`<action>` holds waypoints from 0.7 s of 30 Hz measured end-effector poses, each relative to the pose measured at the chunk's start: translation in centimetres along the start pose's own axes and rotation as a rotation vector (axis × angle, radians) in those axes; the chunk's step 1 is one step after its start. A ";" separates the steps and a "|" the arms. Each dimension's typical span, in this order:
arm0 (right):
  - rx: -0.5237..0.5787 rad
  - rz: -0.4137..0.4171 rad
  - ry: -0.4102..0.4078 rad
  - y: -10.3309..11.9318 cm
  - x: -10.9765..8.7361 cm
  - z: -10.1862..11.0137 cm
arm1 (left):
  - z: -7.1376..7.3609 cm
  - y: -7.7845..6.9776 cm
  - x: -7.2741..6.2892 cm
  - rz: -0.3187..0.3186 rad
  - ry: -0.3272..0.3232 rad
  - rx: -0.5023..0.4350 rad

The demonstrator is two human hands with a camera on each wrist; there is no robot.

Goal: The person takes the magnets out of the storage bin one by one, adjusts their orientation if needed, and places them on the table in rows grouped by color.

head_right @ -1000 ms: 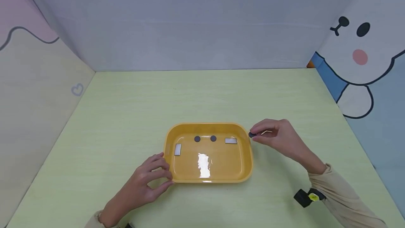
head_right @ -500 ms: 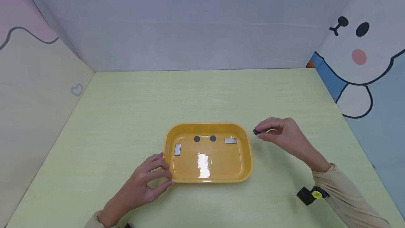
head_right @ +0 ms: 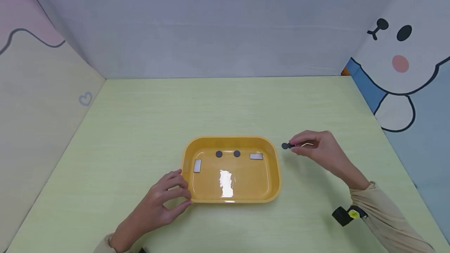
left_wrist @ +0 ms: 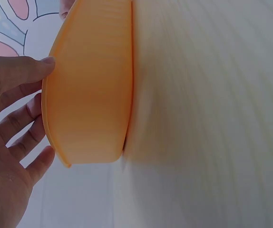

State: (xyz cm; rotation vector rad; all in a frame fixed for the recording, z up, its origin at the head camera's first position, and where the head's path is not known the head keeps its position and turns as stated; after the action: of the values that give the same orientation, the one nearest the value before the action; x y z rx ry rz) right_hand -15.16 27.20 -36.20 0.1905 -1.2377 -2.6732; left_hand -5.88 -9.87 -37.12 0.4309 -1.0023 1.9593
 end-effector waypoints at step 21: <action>-0.064 -0.051 -0.017 -2.7 0.2 0.1 | 0.0 0.1 -0.1 0.012 0.002 0.002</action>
State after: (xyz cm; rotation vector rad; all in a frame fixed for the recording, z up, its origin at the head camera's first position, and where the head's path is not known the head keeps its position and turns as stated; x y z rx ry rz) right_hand -15.72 28.91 -38.25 0.1930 -1.1646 -2.7588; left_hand -5.89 -9.90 -37.23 0.4246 -1.0042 1.9716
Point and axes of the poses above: each hand's wrist, its own x-axis towards the middle knuckle, its own z-axis out of the back of the hand, y = z × x, the point moved 7 cm from there along x, towards the middle knuckle, and after that the axes turned 3 degrees about -x, right-handed, at the moved point
